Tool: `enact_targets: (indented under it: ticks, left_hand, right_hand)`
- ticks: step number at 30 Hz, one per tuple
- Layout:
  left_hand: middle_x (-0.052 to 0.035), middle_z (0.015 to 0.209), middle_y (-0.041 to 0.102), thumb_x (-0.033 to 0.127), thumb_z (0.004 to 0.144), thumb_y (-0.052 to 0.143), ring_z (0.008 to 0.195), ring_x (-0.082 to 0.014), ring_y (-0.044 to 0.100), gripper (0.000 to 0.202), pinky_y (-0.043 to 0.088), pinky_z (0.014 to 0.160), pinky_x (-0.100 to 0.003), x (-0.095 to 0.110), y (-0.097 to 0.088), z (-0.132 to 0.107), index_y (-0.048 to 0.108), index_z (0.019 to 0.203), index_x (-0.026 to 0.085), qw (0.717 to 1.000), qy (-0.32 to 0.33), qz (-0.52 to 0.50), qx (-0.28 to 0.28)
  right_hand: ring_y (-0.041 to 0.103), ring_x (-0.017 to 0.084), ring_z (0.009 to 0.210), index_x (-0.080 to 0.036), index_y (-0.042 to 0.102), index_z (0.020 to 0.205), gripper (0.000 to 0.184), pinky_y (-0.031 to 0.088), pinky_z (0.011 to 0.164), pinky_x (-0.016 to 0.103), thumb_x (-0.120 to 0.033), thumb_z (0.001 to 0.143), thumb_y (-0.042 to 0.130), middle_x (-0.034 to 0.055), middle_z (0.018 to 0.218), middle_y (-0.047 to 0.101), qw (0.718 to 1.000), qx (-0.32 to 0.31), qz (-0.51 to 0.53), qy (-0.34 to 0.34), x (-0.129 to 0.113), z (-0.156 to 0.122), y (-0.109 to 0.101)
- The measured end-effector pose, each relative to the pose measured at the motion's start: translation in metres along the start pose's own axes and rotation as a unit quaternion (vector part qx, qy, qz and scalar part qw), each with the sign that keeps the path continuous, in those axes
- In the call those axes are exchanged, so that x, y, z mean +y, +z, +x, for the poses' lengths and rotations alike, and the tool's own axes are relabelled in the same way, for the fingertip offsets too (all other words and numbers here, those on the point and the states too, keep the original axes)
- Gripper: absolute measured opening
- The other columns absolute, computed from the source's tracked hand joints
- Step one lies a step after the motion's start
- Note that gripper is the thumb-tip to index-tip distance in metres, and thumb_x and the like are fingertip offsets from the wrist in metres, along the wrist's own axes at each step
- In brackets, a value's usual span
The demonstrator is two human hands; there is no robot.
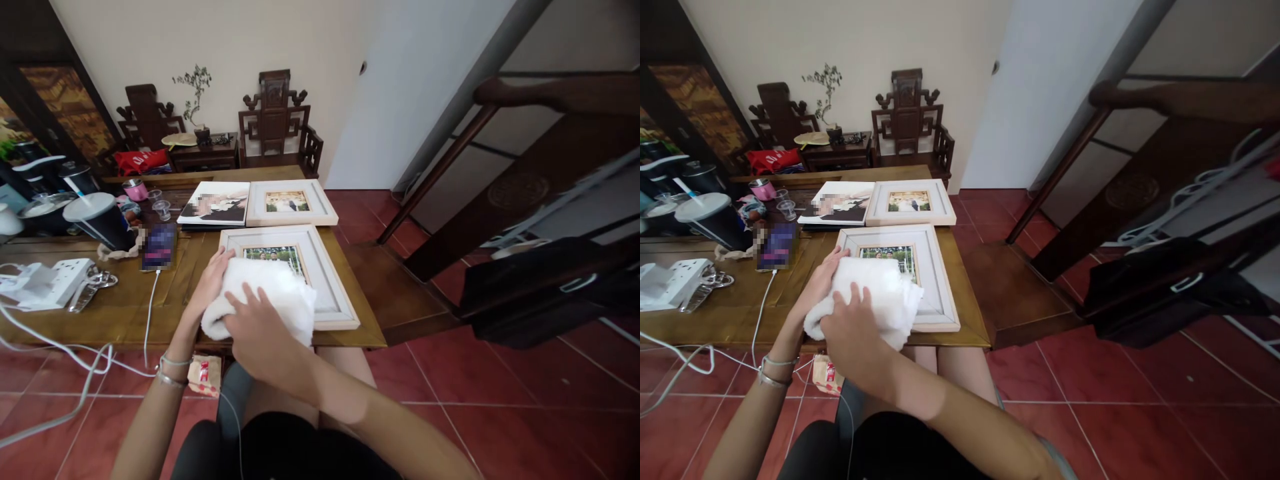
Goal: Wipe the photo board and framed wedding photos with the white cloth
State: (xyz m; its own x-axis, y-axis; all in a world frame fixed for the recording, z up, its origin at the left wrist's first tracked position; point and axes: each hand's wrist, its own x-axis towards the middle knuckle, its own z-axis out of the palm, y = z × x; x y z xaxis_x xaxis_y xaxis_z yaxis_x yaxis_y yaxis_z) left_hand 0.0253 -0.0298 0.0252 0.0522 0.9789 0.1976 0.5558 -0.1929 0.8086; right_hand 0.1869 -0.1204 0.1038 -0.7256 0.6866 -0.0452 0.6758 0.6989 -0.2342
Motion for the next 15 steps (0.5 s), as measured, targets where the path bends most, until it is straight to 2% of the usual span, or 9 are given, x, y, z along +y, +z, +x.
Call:
enact_targets:
  ticks: [3, 5, 7, 9, 11, 13, 15]
  left_hand:
    - [-0.011, 0.142, 0.056, 0.043, 0.101, 0.028, 0.144, -0.0213, 0.035, 0.052, 0.026, 0.12, -0.042, -0.004, 0.005, -0.002, 0.062, 0.128, 0.013, 0.997, 0.054, 0.051, 0.014]
    - [-0.0129, 0.14, 0.057, 0.041, 0.102, 0.028, 0.143, -0.0226, 0.036, 0.052, 0.026, 0.12, -0.045, -0.004, 0.009, -0.004, 0.061, 0.128, 0.011, 0.992, 0.082, 0.099, 0.018]
    - [-0.0146, 0.141, 0.056, 0.039, 0.101, 0.03, 0.143, -0.0244, 0.035, 0.051, 0.025, 0.12, -0.048, -0.004, 0.011, -0.006, 0.059, 0.129, 0.009, 0.985, 0.098, 0.139, 0.014]
    - [-0.0162, 0.143, 0.054, 0.038, 0.1, 0.034, 0.144, -0.026, 0.033, 0.049, 0.026, 0.12, -0.049, -0.003, 0.012, -0.008, 0.058, 0.131, 0.008, 0.98, 0.106, 0.167, 0.004]
    - [-0.0176, 0.144, 0.051, 0.037, 0.099, 0.038, 0.145, -0.0274, 0.032, 0.048, 0.026, 0.12, -0.05, -0.002, 0.012, -0.008, 0.056, 0.132, 0.007, 0.977, 0.11, 0.184, -0.004]
    - [-0.018, 0.145, 0.05, 0.035, 0.097, 0.04, 0.145, -0.0283, 0.03, 0.047, 0.026, 0.12, -0.05, -0.002, 0.012, -0.008, 0.055, 0.133, 0.008, 0.975, 0.111, 0.195, -0.008]
    - [-0.0179, 0.145, 0.05, 0.033, 0.096, 0.041, 0.145, -0.0288, 0.03, 0.046, 0.026, 0.12, -0.051, -0.001, 0.014, -0.008, 0.055, 0.133, 0.008, 0.973, 0.112, 0.201, -0.006]
  right_hand:
    - [0.029, 0.042, 0.141, -0.011, 0.073, 0.104, 0.029, 0.024, 0.113, 0.061, -0.016, 0.088, 0.049, 0.0194, 0.148, 0.045, 0.999, 0.034, -0.016, -0.005, 0.006, 0.005, 0.029]
    - [0.027, 0.041, 0.143, -0.013, 0.073, 0.104, 0.028, 0.023, 0.114, 0.06, -0.016, 0.086, 0.051, 0.0174, 0.148, 0.047, 0.999, 0.039, -0.023, -0.004, 0.02, -0.003, 0.043]
    - [0.028, 0.037, 0.143, -0.014, 0.073, 0.104, 0.029, 0.025, 0.115, 0.056, -0.013, 0.082, 0.054, 0.0153, 0.146, 0.05, 0.999, 0.037, -0.034, 0.013, 0.038, -0.02, 0.048]
    - [0.033, 0.033, 0.142, -0.015, 0.074, 0.105, 0.033, 0.028, 0.115, 0.053, -0.008, 0.078, 0.055, 0.0138, 0.142, 0.054, 0.997, 0.035, -0.046, 0.043, 0.058, -0.041, 0.041]
    - [0.04, 0.032, 0.138, -0.016, 0.075, 0.104, 0.038, 0.032, 0.113, 0.05, -0.003, 0.075, 0.052, 0.0139, 0.135, 0.06, 0.995, 0.029, -0.06, 0.074, 0.072, -0.061, 0.025]
    - [0.046, 0.033, 0.134, -0.014, 0.076, 0.1, 0.04, 0.037, 0.111, 0.049, 0.0, 0.074, 0.049, 0.0151, 0.13, 0.064, 0.992, 0.013, -0.078, 0.096, 0.075, -0.075, 0.002]
    - [0.051, 0.036, 0.129, -0.012, 0.077, 0.096, 0.038, 0.041, 0.108, 0.048, 0.001, 0.073, 0.05, 0.0166, 0.128, 0.065, 0.99, -0.011, -0.091, 0.105, 0.067, -0.077, -0.018]
